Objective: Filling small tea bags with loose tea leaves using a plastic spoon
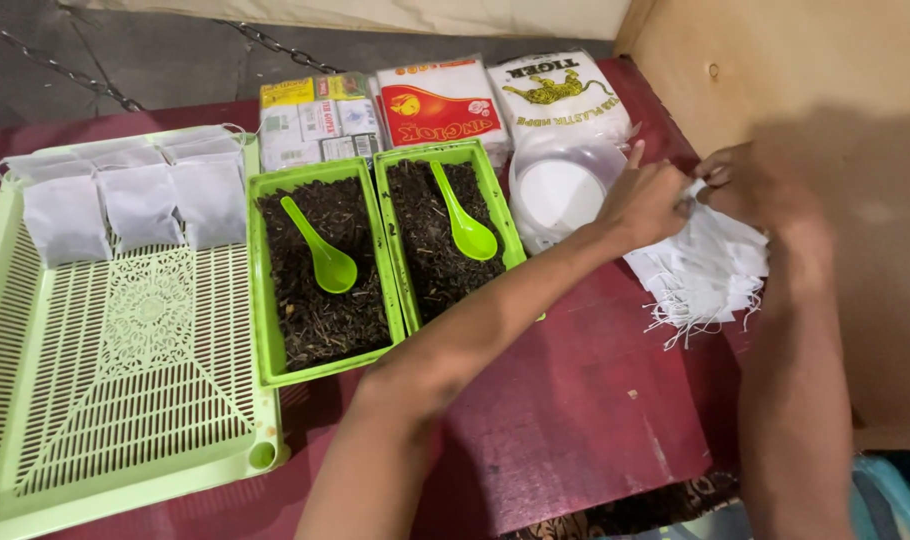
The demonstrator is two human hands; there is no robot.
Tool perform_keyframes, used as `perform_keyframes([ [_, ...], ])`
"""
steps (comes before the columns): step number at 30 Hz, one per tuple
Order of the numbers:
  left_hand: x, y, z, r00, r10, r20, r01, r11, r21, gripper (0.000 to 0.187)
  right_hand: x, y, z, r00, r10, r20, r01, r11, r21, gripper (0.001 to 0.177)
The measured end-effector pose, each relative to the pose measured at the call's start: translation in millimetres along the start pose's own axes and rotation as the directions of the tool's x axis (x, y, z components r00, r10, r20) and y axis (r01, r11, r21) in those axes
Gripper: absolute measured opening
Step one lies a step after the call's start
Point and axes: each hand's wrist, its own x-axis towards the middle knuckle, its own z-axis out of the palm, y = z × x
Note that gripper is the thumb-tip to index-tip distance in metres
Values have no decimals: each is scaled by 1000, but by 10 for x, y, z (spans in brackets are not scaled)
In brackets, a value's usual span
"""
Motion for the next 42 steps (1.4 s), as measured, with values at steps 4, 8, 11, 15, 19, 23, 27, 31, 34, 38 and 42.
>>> perform_keyframes([
  [4, 56, -296, 71, 979, 47, -197, -74, 989, -130, 51, -391, -1046, -254, 989, 145, 16, -142, 981, -133, 31],
  [8, -84, -244, -286, 964, -247, -96, 163, 840, -518, 54, -379, -1061, -249, 991, -104, -89, 109, 993, 53, 29],
  [11, -181, -248, -534, 923, -384, -28, 271, 698, -663, 40, -393, -1169, -197, 934, -308, -183, 338, 926, 166, 29],
  [15, -360, -403, -831, 898, -438, 27, 286, 537, -794, 38, -397, -1446, -109, 928, -307, -209, 369, 829, 420, 25],
  [19, -592, -508, -1125, 869, -493, 52, 353, 542, -762, 33, -286, -1610, 6, 922, -316, -226, 388, 778, 495, 28],
  [23, -744, -778, -1233, 917, -392, -71, 240, 685, -688, 27, -357, -1940, 36, 961, -271, -64, 270, 855, 443, 32],
  [27, -901, -961, -1380, 948, -291, -129, 138, 739, -659, 20, -401, -2207, 63, 976, -215, 27, 187, 899, 395, 35],
  [31, -1067, -1108, -1510, 956, -235, -178, 52, 728, -683, 25, -385, -2367, 88, 949, -295, 114, 235, 900, 367, 38],
  [34, -1160, -1163, -1609, 947, -216, -237, 36, 806, -591, 27, -343, -2418, 165, 896, -437, 77, 395, 865, 310, 38],
  [38, -1353, -1120, -1753, 927, -149, -344, -25, 891, -454, 26, -337, -2547, 294, 828, -560, 18, 531, 795, 294, 30],
  [42, -1499, -1057, -1898, 906, -72, -417, -76, 942, -328, 28, -253, -2565, 438, 759, -637, -136, 650, 730, 208, 24],
])
